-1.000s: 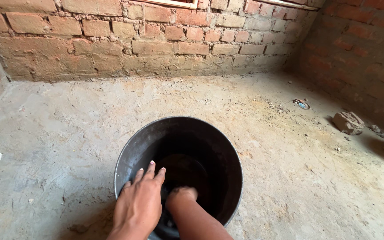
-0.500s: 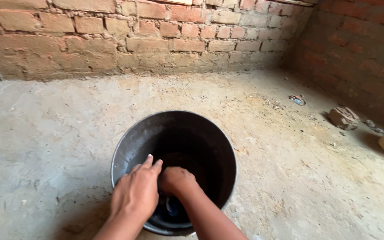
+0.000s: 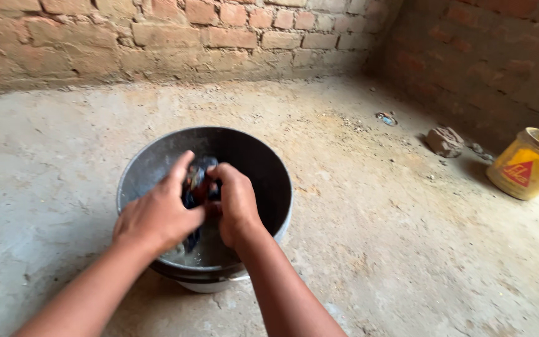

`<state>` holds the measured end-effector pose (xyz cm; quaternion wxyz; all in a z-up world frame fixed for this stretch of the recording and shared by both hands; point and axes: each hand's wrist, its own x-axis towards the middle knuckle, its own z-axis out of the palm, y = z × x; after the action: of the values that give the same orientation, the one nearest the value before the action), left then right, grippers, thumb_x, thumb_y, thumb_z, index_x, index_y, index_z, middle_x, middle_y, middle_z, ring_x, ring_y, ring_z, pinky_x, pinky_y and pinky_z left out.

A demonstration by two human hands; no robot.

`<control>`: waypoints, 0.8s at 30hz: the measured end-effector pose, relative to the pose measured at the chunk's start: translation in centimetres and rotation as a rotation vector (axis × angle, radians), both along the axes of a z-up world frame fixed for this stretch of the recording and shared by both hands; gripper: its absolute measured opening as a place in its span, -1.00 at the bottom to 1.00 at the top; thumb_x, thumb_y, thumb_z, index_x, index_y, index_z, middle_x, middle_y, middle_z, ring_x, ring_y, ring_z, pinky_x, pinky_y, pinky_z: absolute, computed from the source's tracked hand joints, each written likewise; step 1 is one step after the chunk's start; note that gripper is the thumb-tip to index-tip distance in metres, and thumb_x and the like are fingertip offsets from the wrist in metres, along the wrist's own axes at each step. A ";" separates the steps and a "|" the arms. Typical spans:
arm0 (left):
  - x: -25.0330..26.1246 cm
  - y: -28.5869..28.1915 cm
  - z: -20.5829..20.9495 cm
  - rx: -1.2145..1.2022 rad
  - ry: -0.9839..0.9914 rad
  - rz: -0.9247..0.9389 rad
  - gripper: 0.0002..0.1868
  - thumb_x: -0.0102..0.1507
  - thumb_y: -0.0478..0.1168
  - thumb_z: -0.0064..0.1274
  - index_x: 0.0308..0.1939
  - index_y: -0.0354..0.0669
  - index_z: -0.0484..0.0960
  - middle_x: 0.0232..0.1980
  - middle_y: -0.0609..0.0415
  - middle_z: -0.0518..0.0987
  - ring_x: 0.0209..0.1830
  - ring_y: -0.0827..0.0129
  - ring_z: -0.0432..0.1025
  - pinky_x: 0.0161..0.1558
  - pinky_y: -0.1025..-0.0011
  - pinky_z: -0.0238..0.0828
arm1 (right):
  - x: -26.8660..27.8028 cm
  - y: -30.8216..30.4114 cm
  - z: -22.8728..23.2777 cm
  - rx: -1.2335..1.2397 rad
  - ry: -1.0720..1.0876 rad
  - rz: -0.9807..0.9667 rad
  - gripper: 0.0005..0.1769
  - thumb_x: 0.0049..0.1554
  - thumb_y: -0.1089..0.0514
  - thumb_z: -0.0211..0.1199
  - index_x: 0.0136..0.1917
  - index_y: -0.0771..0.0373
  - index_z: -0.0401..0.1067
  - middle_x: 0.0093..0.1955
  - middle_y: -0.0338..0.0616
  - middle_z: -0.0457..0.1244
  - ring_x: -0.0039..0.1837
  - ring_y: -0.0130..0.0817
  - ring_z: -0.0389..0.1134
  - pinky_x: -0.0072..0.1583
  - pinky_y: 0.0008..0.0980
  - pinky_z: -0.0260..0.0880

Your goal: The person wipes a concrete floor with a patterned cloth, then dips the cloth into a bucket of water, wrings it out, and resumes wiping the floor near a squat toilet. The person repeats this cycle of wiping and rewetting the cloth throughout the clip.

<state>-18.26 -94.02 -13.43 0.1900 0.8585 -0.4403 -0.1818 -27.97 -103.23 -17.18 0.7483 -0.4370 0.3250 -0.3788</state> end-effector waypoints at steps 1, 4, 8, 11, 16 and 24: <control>0.4 -0.3 -0.2 -0.022 0.004 0.018 0.18 0.06 0.31 0.18 0.63 0.49 -0.19 0.48 0.10 0.38 0.33 0.08 0.44 0.19 0.14 0.44 | 0.1 0.1 0.5 0.052 -0.103 -0.016 -0.78 0.11 -0.01 0.21 -0.15 0.18 0.45 -0.26 -0.16 0.32 -0.27 -0.32 0.34 -0.21 -0.30 0.33; 1.7 -1.0 -1.2 -0.087 0.016 0.046 0.34 -0.01 0.45 0.30 0.69 0.33 -0.12 0.34 -0.05 0.52 0.28 0.01 0.47 0.21 0.15 0.39 | -0.2 0.2 1.7 0.134 -0.288 -0.112 -0.77 0.11 -0.04 0.30 -0.08 0.11 0.44 -0.18 -0.24 0.34 -0.19 -0.42 0.37 -0.13 -0.36 0.35; 2.2 -1.7 -1.5 -0.106 0.288 -0.059 -0.25 -0.08 0.31 0.18 0.13 0.11 0.73 -0.06 0.08 0.82 0.01 0.22 0.69 0.13 0.29 0.50 | -0.2 -0.1 2.0 0.193 -0.391 -0.145 -0.74 0.09 -0.04 0.34 -0.09 0.15 0.42 -0.20 -0.23 0.34 -0.19 -0.37 0.39 -0.07 -0.32 0.44; 2.2 -1.4 -0.8 0.001 0.161 0.039 -0.45 0.01 0.23 0.28 -0.08 0.00 0.81 -0.15 -0.01 0.79 -0.08 0.19 0.68 0.09 0.26 0.51 | 0.1 -0.4 0.6 0.138 -0.197 -0.177 -0.70 0.07 -0.05 0.33 -0.15 0.23 0.45 -0.28 -0.20 0.33 -0.29 -0.37 0.34 -0.20 -0.33 0.36; 2.3 -1.0 -1.1 -0.265 0.148 0.094 -0.43 0.00 -0.04 0.33 0.08 -0.06 0.63 -0.10 -0.07 0.74 -0.06 0.12 0.61 0.02 0.22 0.47 | 0.8 -1.0 -1.3 -0.083 0.363 -0.335 -0.67 0.17 -0.02 0.30 -0.15 0.31 0.38 -0.31 -0.12 0.26 -0.37 -0.37 0.22 -0.32 -0.32 0.25; 3.3 -1.3 -2.8 -0.551 0.312 0.041 -0.25 0.07 -0.28 0.07 0.40 0.06 0.43 0.04 -0.04 0.67 -0.14 0.24 0.56 -0.02 0.30 0.47 | 1.5 -0.1 -1.1 -0.202 0.521 0.127 -0.59 0.05 0.39 0.19 0.17 0.16 0.48 -0.19 -0.01 0.41 -0.30 -0.28 0.40 -0.33 -0.32 0.39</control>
<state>-14.92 -95.29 -16.27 0.4843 0.7451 -0.4211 -0.1815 -26.50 -103.36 -18.23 0.6146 -0.6113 0.4388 -0.2366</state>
